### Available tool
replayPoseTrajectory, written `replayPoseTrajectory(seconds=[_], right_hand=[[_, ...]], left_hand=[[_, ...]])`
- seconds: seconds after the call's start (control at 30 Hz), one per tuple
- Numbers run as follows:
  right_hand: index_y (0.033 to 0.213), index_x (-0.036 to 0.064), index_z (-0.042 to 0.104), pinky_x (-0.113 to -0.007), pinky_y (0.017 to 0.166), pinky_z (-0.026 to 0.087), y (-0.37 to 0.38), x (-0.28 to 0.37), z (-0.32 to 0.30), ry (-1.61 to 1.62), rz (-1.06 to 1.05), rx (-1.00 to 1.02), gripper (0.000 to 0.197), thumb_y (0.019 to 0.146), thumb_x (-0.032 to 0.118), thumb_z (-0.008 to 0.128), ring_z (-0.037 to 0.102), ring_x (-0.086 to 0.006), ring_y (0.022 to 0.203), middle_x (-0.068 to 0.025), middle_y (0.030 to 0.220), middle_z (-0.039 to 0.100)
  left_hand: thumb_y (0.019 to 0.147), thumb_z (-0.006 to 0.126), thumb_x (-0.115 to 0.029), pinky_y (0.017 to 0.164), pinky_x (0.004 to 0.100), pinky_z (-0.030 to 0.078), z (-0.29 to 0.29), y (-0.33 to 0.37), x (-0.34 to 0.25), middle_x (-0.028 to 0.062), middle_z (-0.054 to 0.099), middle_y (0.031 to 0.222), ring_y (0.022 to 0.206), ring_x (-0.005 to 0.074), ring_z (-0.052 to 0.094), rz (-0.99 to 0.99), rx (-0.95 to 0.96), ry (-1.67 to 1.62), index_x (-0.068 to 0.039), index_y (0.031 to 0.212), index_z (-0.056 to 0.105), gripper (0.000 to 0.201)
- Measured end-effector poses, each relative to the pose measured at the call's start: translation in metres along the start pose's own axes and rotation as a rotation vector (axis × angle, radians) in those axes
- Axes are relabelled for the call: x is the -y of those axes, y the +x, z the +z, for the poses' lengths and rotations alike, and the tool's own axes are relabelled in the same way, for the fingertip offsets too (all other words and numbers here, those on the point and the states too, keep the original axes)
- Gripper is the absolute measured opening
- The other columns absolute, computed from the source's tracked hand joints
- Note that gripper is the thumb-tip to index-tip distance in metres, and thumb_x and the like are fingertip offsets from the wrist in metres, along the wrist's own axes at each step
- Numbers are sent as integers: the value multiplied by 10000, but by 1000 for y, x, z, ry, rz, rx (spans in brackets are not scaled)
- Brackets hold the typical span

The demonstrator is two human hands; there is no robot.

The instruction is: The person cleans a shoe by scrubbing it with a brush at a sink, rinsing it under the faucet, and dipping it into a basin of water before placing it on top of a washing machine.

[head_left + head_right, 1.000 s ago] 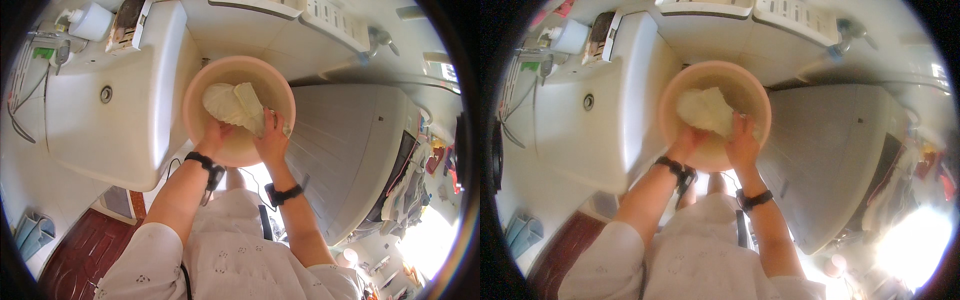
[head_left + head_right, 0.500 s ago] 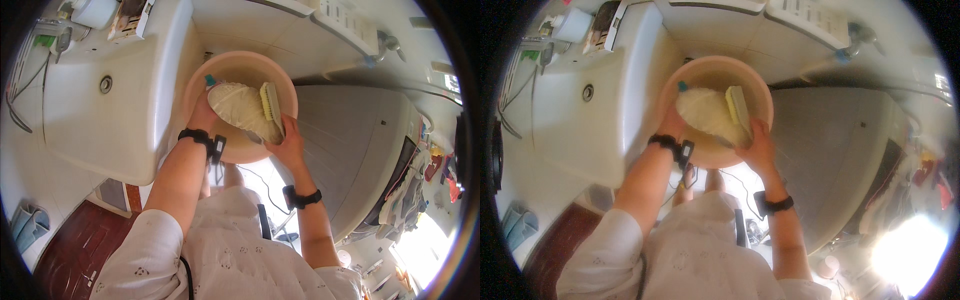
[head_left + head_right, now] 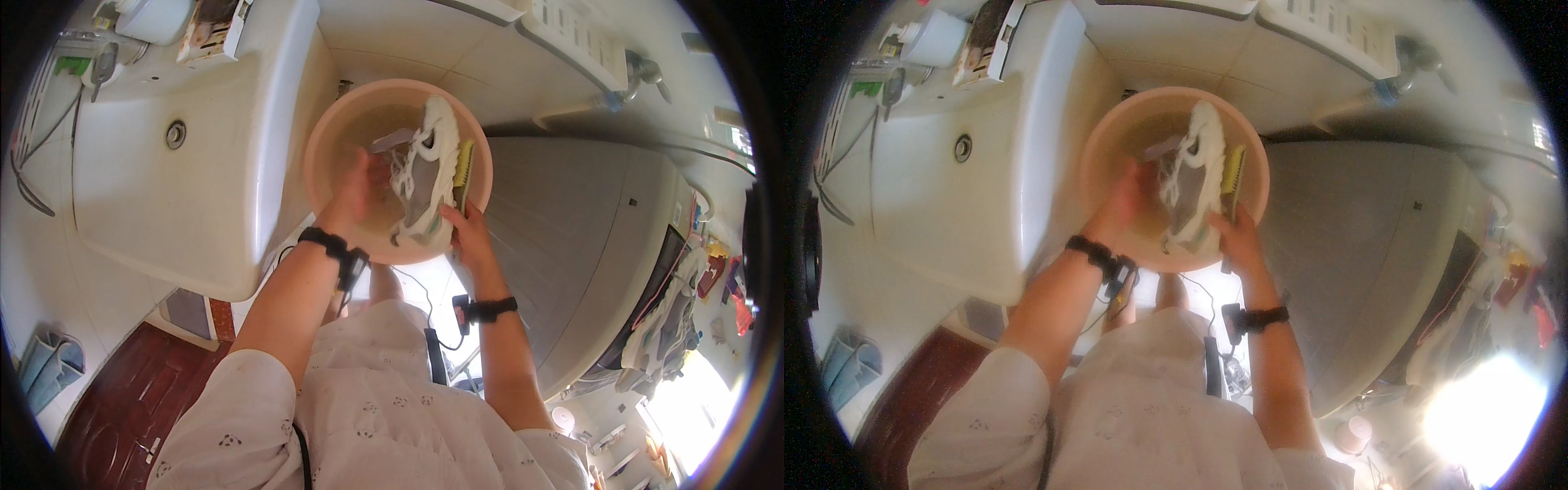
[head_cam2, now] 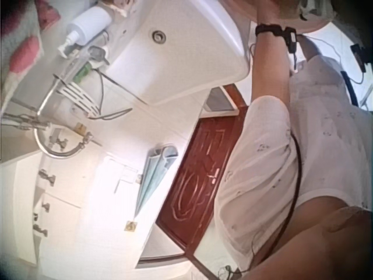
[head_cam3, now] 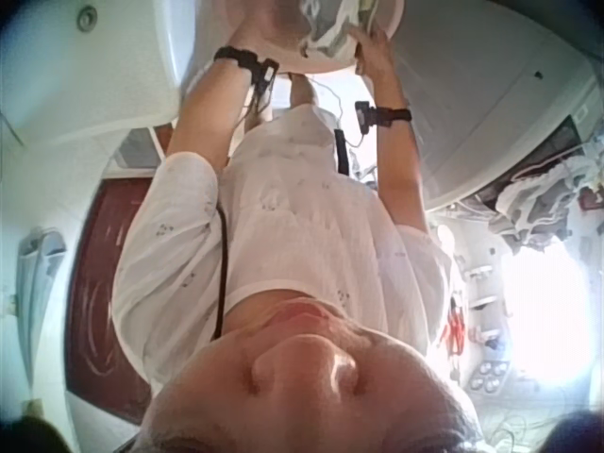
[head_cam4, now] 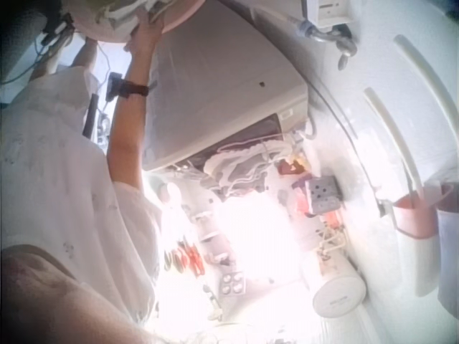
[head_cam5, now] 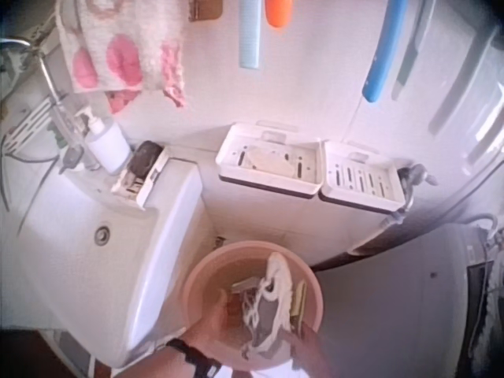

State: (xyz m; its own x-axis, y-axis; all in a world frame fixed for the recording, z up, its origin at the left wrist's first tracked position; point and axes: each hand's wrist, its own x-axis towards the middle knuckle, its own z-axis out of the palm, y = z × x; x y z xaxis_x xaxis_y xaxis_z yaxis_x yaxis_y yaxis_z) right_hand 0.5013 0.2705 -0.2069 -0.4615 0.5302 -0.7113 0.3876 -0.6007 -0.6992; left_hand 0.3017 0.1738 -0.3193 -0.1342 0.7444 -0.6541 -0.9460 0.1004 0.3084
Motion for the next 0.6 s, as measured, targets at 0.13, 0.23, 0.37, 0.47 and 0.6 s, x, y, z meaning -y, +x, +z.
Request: replayPoseTrajectory(seconds=[0.13, 0.23, 0.37, 0.47, 0.6], right_hand=[[1151, -15, 496, -259, 685, 512, 4, -1, -1, 553, 235, 55, 391, 837, 202, 583, 613, -180, 841, -85, 999, 610], [1127, 18, 514, -209, 556, 473, 16, -9, -5, 532, 297, 219, 361, 838, 222, 586, 593, -118, 714, -49, 886, 616], [1126, 64, 502, -192, 426, 302, 33, -28, -1, 365, 149, -21, 362, 820, 213, 627, 370, -49, 498, 14, 797, 508], [1122, 40, 499, -216, 460, 364, 35, -16, 18, 21, -120, -220, 395, 805, 227, 641, 420, -74, 527, 8, 852, 522], [1078, 6, 525, -291, 541, 443, 70, -43, 18, -455, -507, -307, 392, 781, 224, 659, 545, -192, 586, -75, 869, 594]], left_hand=[[897, 527, -294, 905, 320, 421, 62, -43, 9, 73, 531, 1183, 1068, 205, 509, -104, -34, 369, -57, 1270, 431, 453], [838, 587, -147, 830, 298, 443, 40, -28, 18, 93, 575, 1080, 969, 201, 551, 209, -71, 689, -20, 1175, 475, 377], [823, 584, -126, 709, 331, 464, 36, -31, 13, 138, 634, 862, 793, 242, 612, 472, -311, 1090, -7, 1004, 549, 220], [830, 574, -165, 656, 371, 458, 53, -47, 6, 184, 615, 800, 737, 320, 601, 472, -418, 1343, -22, 941, 562, 181], [837, 558, -196, 649, 411, 443, 54, -42, 15, 204, 599, 810, 763, 373, 576, 496, -365, 1482, -35, 929, 557, 185]])
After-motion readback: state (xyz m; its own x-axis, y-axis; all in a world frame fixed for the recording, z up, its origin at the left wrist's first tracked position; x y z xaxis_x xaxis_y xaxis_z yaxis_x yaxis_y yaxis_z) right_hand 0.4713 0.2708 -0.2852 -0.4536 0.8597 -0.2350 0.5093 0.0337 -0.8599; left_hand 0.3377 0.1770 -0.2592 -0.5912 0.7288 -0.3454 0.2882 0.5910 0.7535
